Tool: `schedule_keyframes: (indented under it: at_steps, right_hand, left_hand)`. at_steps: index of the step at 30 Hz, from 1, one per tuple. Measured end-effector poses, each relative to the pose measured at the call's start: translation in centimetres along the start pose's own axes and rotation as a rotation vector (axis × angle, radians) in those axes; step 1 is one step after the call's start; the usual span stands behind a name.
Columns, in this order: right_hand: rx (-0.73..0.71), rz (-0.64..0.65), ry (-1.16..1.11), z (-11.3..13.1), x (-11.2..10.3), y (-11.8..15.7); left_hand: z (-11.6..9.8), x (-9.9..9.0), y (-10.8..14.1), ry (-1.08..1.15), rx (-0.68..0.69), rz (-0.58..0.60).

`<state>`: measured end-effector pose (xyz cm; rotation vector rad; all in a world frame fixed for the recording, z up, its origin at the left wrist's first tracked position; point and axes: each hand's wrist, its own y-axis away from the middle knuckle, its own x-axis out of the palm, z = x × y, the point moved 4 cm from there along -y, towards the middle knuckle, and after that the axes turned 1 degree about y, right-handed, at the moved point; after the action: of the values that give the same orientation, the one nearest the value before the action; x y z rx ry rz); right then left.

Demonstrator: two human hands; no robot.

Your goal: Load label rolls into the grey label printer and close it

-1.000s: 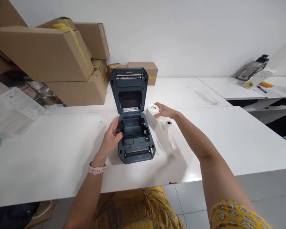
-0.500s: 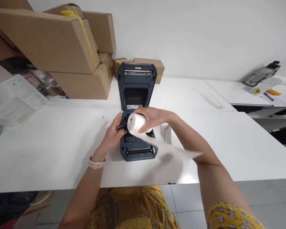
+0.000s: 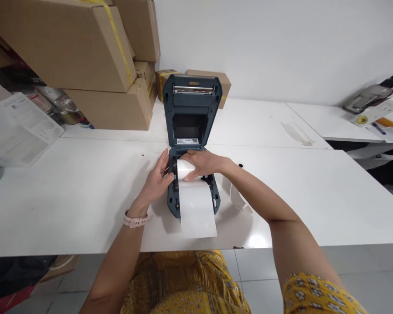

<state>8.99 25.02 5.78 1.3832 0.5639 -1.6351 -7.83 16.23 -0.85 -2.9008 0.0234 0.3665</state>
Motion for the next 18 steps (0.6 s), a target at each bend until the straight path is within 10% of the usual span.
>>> schedule_keyframes:
  at_steps: [5,18]
  right_hand:
    - [-0.168,-0.352,-0.059,3.3,0.8,5.1]
    - [-0.017,-0.509,0.209,9.0,8.5,10.4]
  left_hand:
    - [-0.4,0.1,0.0,0.029,-0.037,0.026]
    - [-0.8,0.2,0.0,-0.02,-0.025,0.001]
